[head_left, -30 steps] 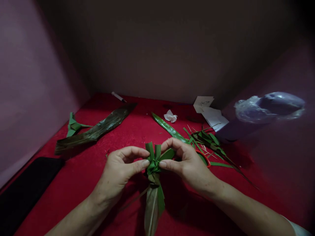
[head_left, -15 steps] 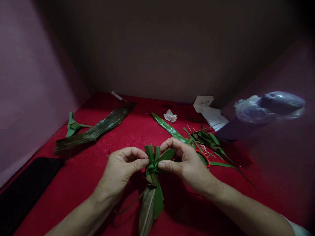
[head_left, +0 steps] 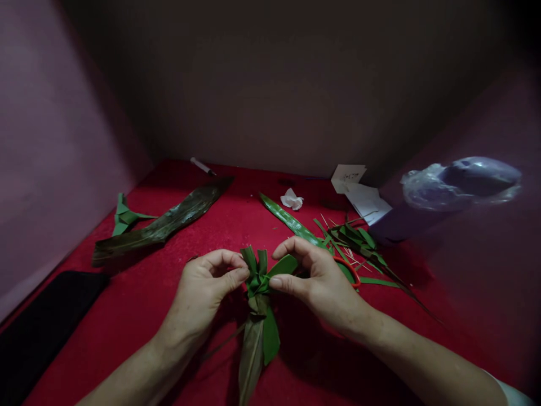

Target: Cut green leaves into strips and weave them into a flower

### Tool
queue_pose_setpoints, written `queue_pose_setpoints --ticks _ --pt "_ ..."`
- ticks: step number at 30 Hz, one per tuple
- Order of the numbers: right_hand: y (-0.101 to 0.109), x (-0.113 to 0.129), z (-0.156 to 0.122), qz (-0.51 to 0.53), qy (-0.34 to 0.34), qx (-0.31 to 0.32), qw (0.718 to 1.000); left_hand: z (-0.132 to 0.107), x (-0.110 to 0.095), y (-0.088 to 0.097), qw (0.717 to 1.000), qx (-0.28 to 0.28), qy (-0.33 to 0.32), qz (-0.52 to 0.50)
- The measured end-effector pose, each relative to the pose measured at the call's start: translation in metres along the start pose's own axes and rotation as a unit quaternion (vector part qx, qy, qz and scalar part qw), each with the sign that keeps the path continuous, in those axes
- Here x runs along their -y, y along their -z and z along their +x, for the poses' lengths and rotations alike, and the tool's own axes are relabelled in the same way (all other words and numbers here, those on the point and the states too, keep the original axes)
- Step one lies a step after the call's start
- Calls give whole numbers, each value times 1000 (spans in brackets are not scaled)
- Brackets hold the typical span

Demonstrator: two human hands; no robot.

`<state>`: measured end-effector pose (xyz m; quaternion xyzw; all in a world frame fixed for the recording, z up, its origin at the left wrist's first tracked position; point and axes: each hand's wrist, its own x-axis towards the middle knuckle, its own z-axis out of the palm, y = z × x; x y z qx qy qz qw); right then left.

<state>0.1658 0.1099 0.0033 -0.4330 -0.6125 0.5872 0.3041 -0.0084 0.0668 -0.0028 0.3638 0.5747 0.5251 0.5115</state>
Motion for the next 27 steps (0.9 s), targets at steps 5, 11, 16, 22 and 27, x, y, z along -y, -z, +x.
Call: queue_pose_setpoints --ticks 5,11,16,22,27 --pt "-1 3 2 81 -35 47 995 5 4 3 999 -19 3 -29" --pt "-2 0 2 88 -45 59 993 3 5 4 999 -18 5 -40" --pt "-1 1 2 95 -62 65 991 3 4 4 999 -24 0 -38" --pt "3 6 4 65 -73 71 993 2 0 0 1000 -26 8 -8" --pt "-1 6 3 18 -57 55 997 -1 2 -3 1000 -11 3 -1"
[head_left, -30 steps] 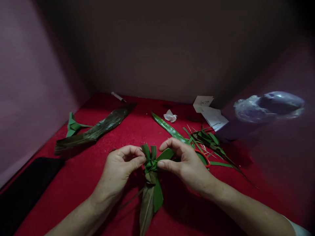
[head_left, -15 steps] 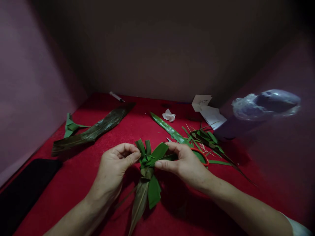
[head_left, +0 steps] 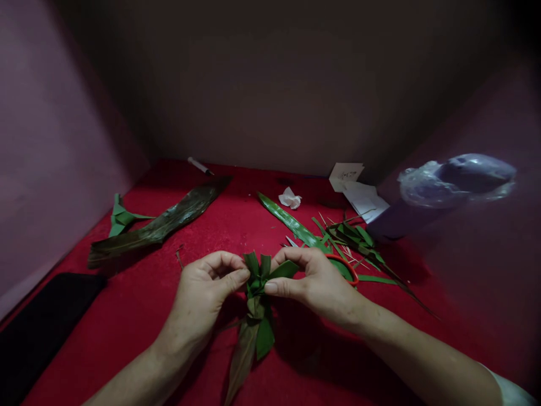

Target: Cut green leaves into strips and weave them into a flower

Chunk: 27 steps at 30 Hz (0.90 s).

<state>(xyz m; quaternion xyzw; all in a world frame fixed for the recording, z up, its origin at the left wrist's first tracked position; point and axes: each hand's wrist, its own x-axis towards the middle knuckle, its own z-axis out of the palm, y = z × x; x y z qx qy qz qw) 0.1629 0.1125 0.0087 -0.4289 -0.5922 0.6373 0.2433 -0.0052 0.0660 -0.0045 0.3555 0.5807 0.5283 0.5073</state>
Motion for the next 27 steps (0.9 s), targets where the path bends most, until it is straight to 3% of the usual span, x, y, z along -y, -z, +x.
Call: queue_pose_setpoints --ticks 19,27 --pt "3 -8 2 -47 -15 -18 999 1 1 2 1000 -7 25 -10" --pt "6 -4 3 -71 -17 -30 997 4 2 4 999 5 8 -39"
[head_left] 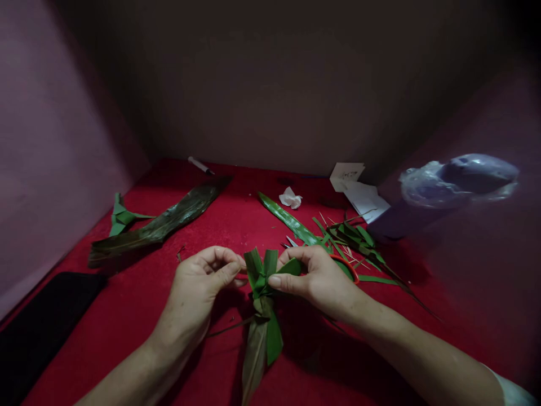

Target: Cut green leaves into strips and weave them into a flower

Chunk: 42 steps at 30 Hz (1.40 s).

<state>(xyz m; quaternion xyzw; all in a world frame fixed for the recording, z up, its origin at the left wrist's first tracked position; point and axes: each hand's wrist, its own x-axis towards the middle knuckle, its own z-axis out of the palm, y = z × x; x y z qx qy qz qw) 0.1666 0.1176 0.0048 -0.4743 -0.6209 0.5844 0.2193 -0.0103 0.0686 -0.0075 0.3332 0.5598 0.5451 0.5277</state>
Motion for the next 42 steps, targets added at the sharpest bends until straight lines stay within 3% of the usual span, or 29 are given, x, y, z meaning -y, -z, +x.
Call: queue_pose_setpoints --ticks 10,18,22,24,26,29,32,35,42 --pt "5 -4 6 77 -23 22 997 5 0 3 999 -17 30 -29" --pt "7 -7 9 92 -25 22 995 11 3 6 997 -47 28 -46" --pt "7 -9 9 81 -12 9 997 13 3 5 998 -37 26 -35" --pt "7 -9 9 69 -8 -2 998 12 1 6 999 -32 2 -2" --pt "7 -9 9 51 -3 -16 999 10 -1 8 995 -49 -62 63" --pt "7 -7 9 39 -3 -16 999 7 -2 10 942 -68 -239 225" --pt "7 -5 8 61 -7 0 998 6 0 11 868 -9 -349 352" --pt "8 -5 7 76 -7 12 997 7 4 11 842 23 -352 409" --pt "8 -12 9 112 -37 48 992 10 5 14 811 14 -366 455"
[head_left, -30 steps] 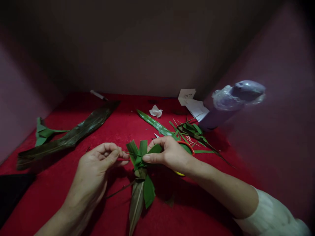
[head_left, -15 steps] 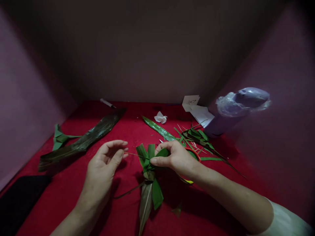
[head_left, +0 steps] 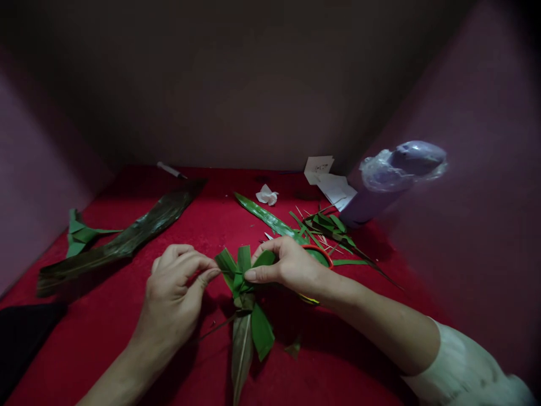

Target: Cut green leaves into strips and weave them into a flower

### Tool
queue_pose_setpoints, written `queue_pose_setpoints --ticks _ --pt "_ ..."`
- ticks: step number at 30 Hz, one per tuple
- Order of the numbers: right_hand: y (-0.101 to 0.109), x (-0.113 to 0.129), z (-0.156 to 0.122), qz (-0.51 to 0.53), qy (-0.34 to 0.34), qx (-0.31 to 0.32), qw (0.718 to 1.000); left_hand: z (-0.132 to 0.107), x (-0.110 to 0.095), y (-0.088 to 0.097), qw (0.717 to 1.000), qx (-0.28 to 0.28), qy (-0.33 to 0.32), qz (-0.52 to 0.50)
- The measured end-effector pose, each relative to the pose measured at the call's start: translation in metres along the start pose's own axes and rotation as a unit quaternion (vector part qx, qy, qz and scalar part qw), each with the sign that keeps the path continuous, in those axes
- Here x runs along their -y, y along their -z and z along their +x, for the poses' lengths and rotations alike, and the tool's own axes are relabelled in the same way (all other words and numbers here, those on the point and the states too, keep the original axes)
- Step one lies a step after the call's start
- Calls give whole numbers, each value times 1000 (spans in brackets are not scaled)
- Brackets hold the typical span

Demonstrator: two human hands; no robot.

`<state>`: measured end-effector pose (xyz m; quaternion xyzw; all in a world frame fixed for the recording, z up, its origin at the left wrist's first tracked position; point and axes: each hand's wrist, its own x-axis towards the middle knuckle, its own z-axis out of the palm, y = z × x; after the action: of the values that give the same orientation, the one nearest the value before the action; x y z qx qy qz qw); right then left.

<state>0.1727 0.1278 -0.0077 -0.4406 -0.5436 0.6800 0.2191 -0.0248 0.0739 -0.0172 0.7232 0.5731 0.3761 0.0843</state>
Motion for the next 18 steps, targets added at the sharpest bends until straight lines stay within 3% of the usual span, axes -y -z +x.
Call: queue_pose_setpoints --ticks 18 --pt "2 -4 2 -13 14 -14 1000 2 6 6 998 -12 18 53"
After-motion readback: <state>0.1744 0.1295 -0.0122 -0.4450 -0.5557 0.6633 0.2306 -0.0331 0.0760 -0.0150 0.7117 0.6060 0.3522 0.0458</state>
